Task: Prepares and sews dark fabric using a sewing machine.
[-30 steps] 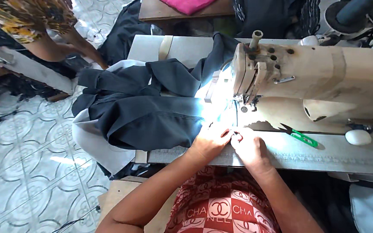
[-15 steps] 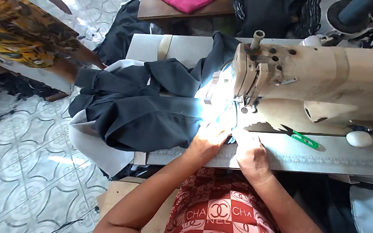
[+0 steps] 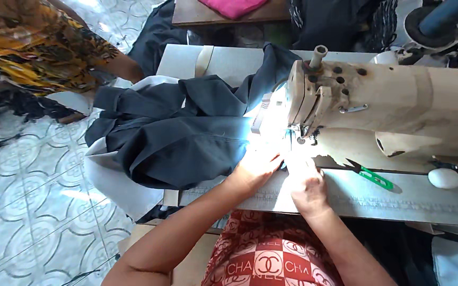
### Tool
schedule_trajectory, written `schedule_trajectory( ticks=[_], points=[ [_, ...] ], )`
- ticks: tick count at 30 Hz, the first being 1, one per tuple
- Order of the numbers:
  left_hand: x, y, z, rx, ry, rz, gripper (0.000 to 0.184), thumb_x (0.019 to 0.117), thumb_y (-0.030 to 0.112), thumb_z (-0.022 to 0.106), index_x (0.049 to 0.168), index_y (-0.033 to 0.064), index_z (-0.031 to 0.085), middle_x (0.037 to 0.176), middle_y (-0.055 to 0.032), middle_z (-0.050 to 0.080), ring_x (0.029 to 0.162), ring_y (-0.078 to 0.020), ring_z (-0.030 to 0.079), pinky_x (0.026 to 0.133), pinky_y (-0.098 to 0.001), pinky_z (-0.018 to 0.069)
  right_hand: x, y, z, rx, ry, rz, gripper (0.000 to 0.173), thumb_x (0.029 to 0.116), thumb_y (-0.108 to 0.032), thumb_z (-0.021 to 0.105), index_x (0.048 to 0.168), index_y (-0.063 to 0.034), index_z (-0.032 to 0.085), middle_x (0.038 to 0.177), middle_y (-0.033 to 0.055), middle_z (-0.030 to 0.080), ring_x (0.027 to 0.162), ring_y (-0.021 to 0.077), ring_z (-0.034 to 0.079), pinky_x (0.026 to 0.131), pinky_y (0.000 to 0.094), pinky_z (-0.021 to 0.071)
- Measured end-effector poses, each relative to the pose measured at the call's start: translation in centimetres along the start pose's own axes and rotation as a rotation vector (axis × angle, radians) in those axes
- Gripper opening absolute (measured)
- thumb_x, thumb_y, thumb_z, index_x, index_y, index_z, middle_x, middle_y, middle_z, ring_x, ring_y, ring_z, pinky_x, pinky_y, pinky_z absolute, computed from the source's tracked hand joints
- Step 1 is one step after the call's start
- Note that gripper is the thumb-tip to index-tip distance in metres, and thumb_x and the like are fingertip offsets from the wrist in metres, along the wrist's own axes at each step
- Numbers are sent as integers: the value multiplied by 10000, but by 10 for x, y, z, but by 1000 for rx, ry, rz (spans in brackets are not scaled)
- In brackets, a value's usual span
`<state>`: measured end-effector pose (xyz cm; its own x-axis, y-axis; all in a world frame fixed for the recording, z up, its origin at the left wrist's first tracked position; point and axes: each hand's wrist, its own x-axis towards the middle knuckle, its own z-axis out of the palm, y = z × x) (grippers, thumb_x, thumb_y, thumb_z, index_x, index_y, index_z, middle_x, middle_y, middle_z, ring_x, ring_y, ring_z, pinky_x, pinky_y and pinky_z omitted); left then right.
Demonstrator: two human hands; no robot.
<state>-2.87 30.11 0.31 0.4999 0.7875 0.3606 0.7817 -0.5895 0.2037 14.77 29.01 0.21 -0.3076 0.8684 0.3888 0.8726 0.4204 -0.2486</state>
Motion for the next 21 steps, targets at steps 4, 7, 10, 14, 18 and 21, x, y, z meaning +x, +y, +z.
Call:
schedule_trajectory(
  ticks=[4,7,10,14,18,21],
  points=[
    [18,-17,-1,-21,-29,7,293,986,-5,543,1162,105,749,1216,-66,702,1142,-270,647,946,-510,502,19,4,3,118,-4,53,257,930,-52,610,1131,-67,770,1110,168,740,1052,368,707,818,534,573],
    [24,-24,0,-21,-22,-4,304,973,2,562,1186,113,749,1197,-67,711,1052,-258,684,853,-475,551,27,6,9,133,-42,85,277,934,-52,633,1179,-72,759,1153,171,736,1077,384,692,850,560,554],
    [25,-26,2,-21,5,-7,291,973,5,568,1175,112,749,1184,-64,711,1032,-248,687,833,-451,558,29,11,17,121,19,63,250,906,-46,656,1124,-81,772,1099,149,748,1039,367,699,833,537,563],
    [22,-25,5,-65,25,-49,322,957,-1,599,1210,130,748,1180,-110,689,1075,-286,662,890,-493,538,25,19,17,106,-23,64,294,935,-72,625,1193,-115,760,1166,139,729,1090,351,676,860,520,554],
    [26,-22,6,-161,62,-193,234,930,20,637,1113,98,760,1084,-121,732,1040,-301,693,914,-517,542,14,12,7,110,-10,200,203,933,-184,644,1046,-61,760,1086,157,722,1055,353,684,822,531,545],
    [30,-23,1,-319,-2,-372,217,930,61,653,1138,25,701,1069,-159,723,1027,-318,697,923,-523,544,17,9,9,125,-7,209,203,909,-263,712,1004,-101,785,1078,122,742,1068,339,684,827,536,534]
  ],
)
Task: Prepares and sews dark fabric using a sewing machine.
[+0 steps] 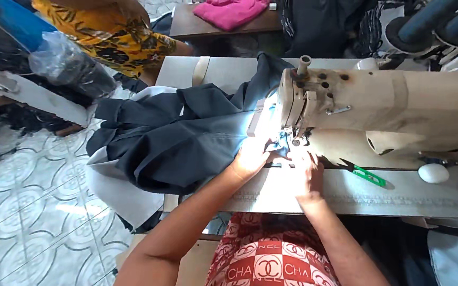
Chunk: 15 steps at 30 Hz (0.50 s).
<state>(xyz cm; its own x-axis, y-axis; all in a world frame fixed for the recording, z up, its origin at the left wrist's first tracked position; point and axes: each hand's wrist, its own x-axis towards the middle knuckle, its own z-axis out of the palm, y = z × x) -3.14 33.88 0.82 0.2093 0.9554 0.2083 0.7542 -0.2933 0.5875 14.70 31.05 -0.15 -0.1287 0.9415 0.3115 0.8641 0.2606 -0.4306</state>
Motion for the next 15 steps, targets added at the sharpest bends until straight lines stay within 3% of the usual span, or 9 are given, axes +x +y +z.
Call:
schedule_trajectory(
  ticks=[3,5,8,10,11,13,15],
  points=[
    [4,-2,-4,-82,-32,-57,205,927,74,699,1125,21,692,993,-139,731,929,-274,711,869,-490,570,16,-5,3,70,-79,26,241,908,-288,751,1051,-98,789,1116,121,737,1106,336,669,875,569,518],
    [6,1,-11,-79,-85,-92,244,901,83,738,1127,5,690,952,-144,737,895,-275,717,850,-489,570,26,-6,7,154,-87,63,202,897,-210,761,1057,-93,794,1102,135,745,1090,342,681,891,591,516],
    [5,8,-21,-48,-170,-57,468,831,142,819,1256,41,653,1094,-146,726,1035,-284,698,940,-499,550,28,-5,7,331,-79,109,209,911,-164,701,1068,-47,775,1025,147,750,1007,308,703,901,554,528],
    [-2,11,-24,122,-168,106,547,793,195,857,1297,97,670,1193,-134,707,1132,-316,666,976,-546,520,16,-7,-2,572,-74,132,180,947,-109,634,1042,26,704,903,131,705,826,198,687,780,390,575],
    [-7,9,-24,197,-118,232,476,790,195,846,1240,116,709,1195,-121,707,1126,-328,661,946,-574,516,5,-7,-5,760,-90,167,136,969,-72,581,1018,29,656,832,73,653,722,105,639,688,275,561],
    [-17,4,-25,282,-41,421,215,874,121,741,1084,157,763,1242,-80,703,1160,-312,652,939,-587,498,-16,-9,-17,1070,-205,382,87,1001,-31,534,1008,32,592,743,23,629,559,57,614,527,215,555],
    [-25,2,-28,308,-43,496,186,963,61,624,1003,152,781,1187,-53,723,1188,-285,646,1023,-613,451,-28,-10,-32,1049,-308,539,150,995,-34,587,1124,35,553,738,31,625,480,58,585,458,211,541]
  ],
)
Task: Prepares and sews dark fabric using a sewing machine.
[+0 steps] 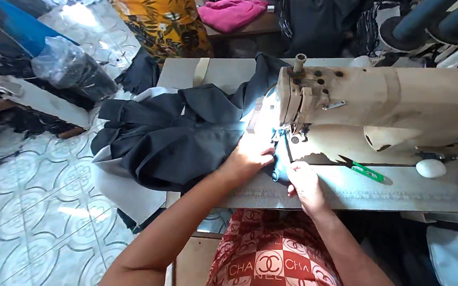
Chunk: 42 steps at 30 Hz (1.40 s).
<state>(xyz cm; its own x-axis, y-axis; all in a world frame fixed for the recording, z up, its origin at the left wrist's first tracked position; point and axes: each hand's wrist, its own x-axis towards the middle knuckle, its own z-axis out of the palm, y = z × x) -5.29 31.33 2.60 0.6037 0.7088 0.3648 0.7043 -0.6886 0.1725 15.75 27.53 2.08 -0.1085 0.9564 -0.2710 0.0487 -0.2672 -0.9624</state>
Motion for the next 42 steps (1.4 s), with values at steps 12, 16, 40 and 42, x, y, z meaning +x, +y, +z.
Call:
schedule_trajectory(
  ticks=[12,16,40,42],
  points=[
    [-14,21,8,126,45,-60,214,1012,75,558,961,116,761,1047,-24,761,1177,-243,668,993,-520,500,22,-8,24,-816,167,-429,283,940,-255,673,1032,9,716,920,152,708,788,238,697,746,394,588],
    [-14,26,8,139,27,-90,218,1024,95,542,989,118,756,1017,-29,758,1156,-242,674,1011,-499,494,19,-10,25,-906,149,-332,253,940,-197,659,1059,16,724,955,175,729,865,286,727,798,433,588],
    [-14,32,10,156,-21,-121,345,973,58,591,1158,289,769,1125,-87,739,1184,-403,638,992,-708,404,11,-8,12,-1134,36,-493,252,973,-157,587,1097,-46,776,1041,188,741,974,323,738,847,423,605],
    [-14,31,12,154,-2,-114,317,982,85,600,1143,295,776,1111,-85,743,1173,-399,642,1002,-721,380,9,-8,12,-1152,43,-497,259,965,-164,594,1122,-59,772,1073,184,726,1015,323,722,862,412,599]
  ],
)
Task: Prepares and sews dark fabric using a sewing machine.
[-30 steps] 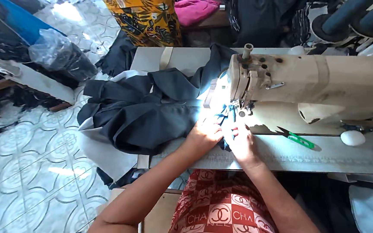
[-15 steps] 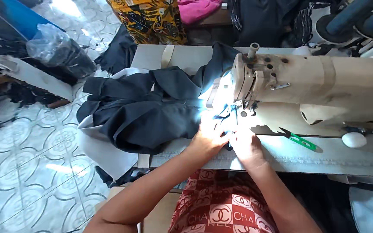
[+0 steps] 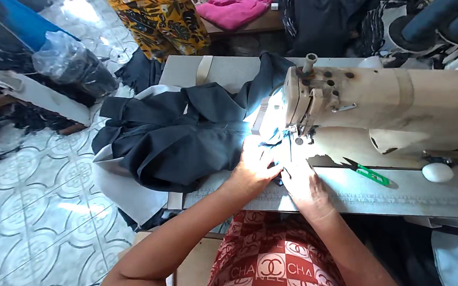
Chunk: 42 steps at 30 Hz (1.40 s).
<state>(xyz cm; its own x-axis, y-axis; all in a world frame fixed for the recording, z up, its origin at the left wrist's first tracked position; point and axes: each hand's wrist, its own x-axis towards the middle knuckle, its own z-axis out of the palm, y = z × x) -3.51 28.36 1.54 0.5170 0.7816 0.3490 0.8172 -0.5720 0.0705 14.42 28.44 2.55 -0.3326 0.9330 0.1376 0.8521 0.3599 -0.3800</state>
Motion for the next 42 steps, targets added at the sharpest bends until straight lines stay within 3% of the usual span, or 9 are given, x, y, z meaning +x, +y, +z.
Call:
schedule_trajectory(
  ticks=[6,14,17,21,26,31,36,39,42],
  points=[
    [9,-9,-5,-29,-80,-11,350,996,59,571,1182,288,758,1192,-101,712,1242,-397,596,1063,-754,304,9,4,8,31,93,-39,224,943,-148,615,1054,-54,786,1072,149,737,1037,316,714,867,418,598],
    [34,-31,-1,-11,-149,-32,419,945,-12,618,1222,277,741,1238,-111,680,1076,-375,657,1011,-797,308,44,4,12,19,128,55,199,946,-127,638,1049,-6,758,1072,192,715,1013,348,711,824,471,595],
    [36,-35,3,-33,-115,-18,426,940,-22,614,1239,256,739,1240,-137,677,1193,-369,622,1064,-757,303,49,5,15,-19,99,93,219,964,-143,624,1084,-14,754,1103,205,700,1014,357,707,811,477,595],
    [33,-39,15,-119,-3,-11,344,956,14,600,1198,197,760,1072,-108,696,1007,-290,669,895,-514,525,43,19,11,109,116,36,227,987,-182,618,1104,-50,762,1131,181,711,1055,322,699,900,460,580],
    [40,-40,3,-458,-109,-446,173,968,84,615,1078,-9,710,1025,-189,718,991,-333,701,903,-525,551,17,21,1,493,80,284,247,1015,-177,555,1069,-18,736,858,78,730,718,103,687,700,279,581],
    [44,-41,0,-523,-176,-543,172,961,129,652,1006,-25,712,927,-185,719,903,-313,709,842,-522,560,33,3,14,661,52,291,315,916,-146,708,1168,42,686,952,141,708,689,128,659,682,300,583],
    [28,-42,2,-411,-60,-192,420,867,254,789,1240,85,695,1168,-103,720,1126,-258,670,1007,-472,523,34,2,17,890,113,292,181,949,-136,687,1009,35,672,814,63,711,666,94,710,648,269,630],
    [16,-43,0,-202,69,164,160,972,103,630,1054,101,767,1199,-64,728,1190,-260,648,1031,-511,485,-3,-10,-1,1165,-16,413,232,933,-54,688,1119,29,577,652,4,645,485,72,614,474,231,553],
    [10,-36,-2,-79,6,246,278,1029,51,510,980,162,760,1156,23,742,1287,-197,602,1122,-533,393,-24,2,-7,936,-96,435,378,931,-79,683,1273,29,563,742,27,643,513,62,610,485,223,552]
  ],
)
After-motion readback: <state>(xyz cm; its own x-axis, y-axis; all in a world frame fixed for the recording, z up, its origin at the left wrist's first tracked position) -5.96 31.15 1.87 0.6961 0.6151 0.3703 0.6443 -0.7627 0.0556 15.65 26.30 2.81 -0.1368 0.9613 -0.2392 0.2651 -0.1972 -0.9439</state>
